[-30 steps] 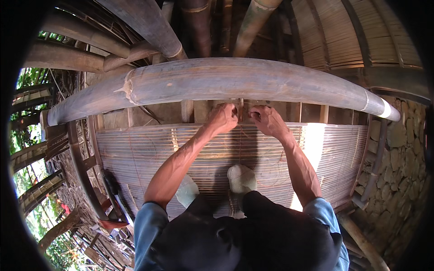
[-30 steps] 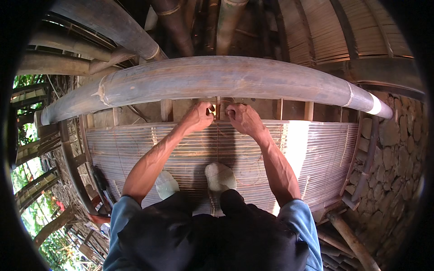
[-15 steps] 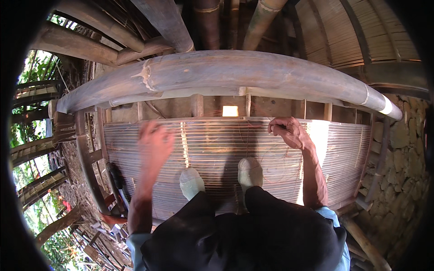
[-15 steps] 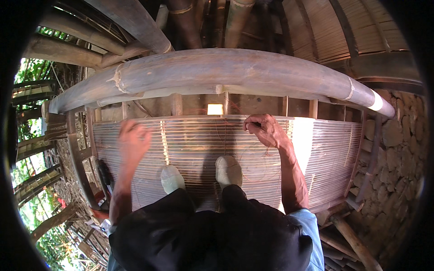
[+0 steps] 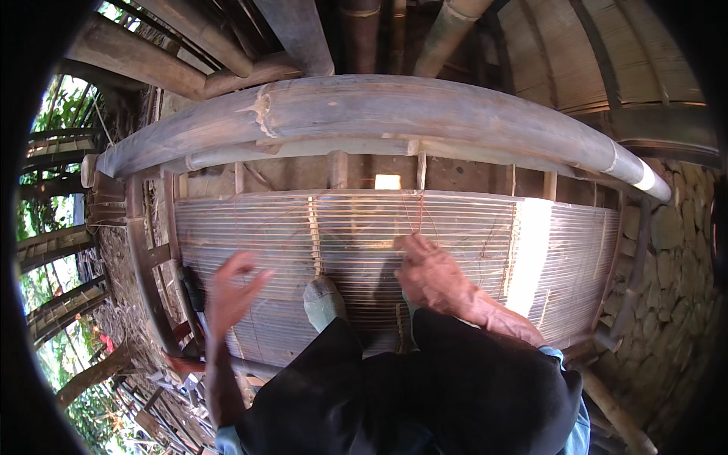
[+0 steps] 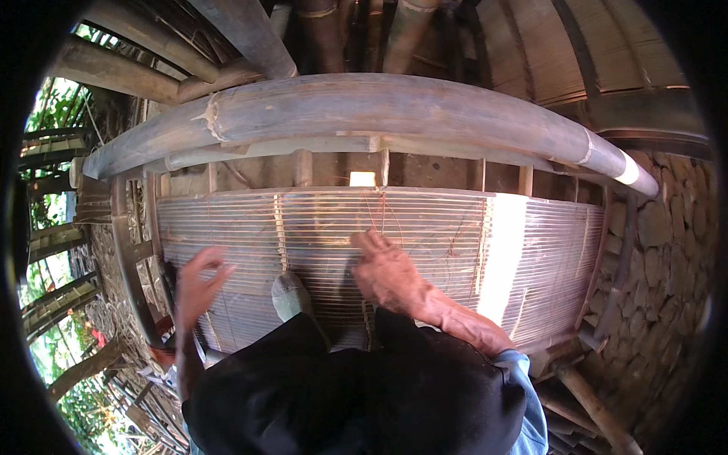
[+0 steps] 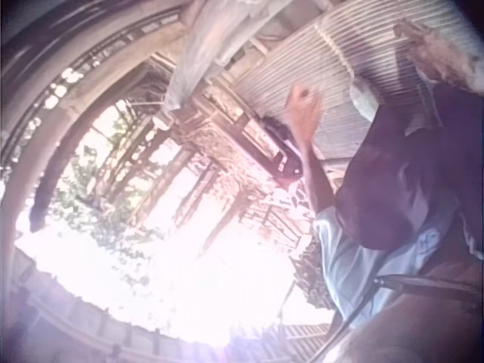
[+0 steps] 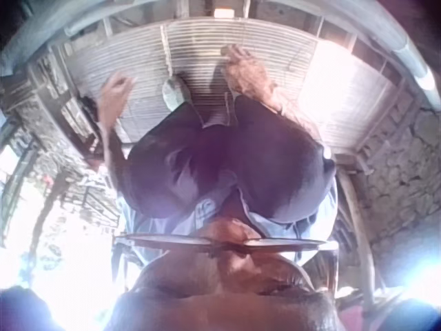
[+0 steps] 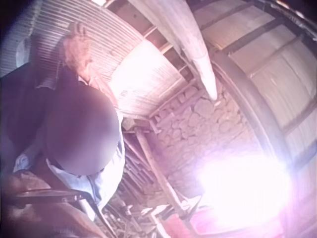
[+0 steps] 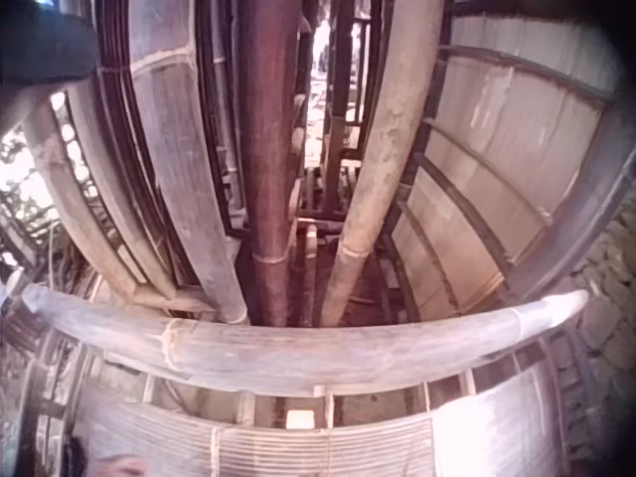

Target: The person ties together thin bamboo strips with string to form a flat panel. They pull the string tight and knot it between the slats by hand.

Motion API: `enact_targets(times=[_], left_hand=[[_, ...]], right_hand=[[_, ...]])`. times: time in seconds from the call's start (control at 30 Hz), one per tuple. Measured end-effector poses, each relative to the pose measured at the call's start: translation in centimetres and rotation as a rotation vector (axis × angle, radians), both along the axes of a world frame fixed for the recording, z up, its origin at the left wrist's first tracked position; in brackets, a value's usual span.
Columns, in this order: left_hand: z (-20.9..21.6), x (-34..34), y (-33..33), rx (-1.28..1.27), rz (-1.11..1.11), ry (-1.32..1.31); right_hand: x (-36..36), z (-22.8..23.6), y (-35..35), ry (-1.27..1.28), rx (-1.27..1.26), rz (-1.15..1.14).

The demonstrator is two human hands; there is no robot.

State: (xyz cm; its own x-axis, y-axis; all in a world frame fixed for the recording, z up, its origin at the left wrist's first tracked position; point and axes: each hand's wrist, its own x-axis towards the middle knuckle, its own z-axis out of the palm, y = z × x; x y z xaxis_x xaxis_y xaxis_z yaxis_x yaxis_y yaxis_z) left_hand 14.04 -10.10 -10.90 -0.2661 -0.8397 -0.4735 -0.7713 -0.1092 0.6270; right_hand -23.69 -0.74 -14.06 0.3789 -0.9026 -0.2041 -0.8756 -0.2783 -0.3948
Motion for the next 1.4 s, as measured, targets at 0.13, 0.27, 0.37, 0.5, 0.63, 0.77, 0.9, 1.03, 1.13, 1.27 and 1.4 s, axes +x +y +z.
enact_targets(times=[0.13,0.27,0.37,0.5,0.63,0.77,0.9,1.03,1.13,1.27,1.4], left_hand=[[-6.5,-16.0,0.7,0.074,-0.308,0.294],[-8.4,-22.5,0.0,0.800,0.130,0.735],[-8.4,-21.3,-0.2,0.968,0.030,0.681],[-5.1,-16.2,2.3,0.436,-0.083,0.389],[-3.5,-5.0,5.7,0.542,0.156,0.418],[-5.5,7.7,14.1,0.679,0.520,0.155],[-4.1,12.5,15.0,0.772,0.356,-0.161],[-5.6,6.5,12.0,-0.600,-0.196,-0.461],[-7.4,-4.3,6.0,-0.499,-0.012,-0.143],[-10.9,-18.4,1.4,-0.798,-0.189,0.142],[-12.9,-24.6,0.2,-0.731,-0.196,0.245]], right_hand=[[0.8,-1.4,-1.4,-0.262,-0.112,-0.061],[-1.3,-1.0,-2.3,-0.239,-0.234,-0.234],[-2.4,0.0,-1.7,-0.335,-0.233,-0.259],[-4.9,-0.3,-2.4,-0.390,-0.178,-0.525],[-11.9,-5.0,-3.8,-0.186,-0.194,-0.640],[-13.1,-7.4,-5.7,-0.333,-0.095,-0.605],[-12.8,-8.1,-6.7,-0.284,0.226,-0.595],[-12.7,-9.8,-5.8,-0.272,0.214,-0.566],[-12.5,-9.8,-5.5,-0.292,0.164,-0.600],[-11.7,-9.7,-5.5,-0.213,0.112,-0.661],[-10.8,-8.3,-6.2,-0.160,0.207,-0.721]])
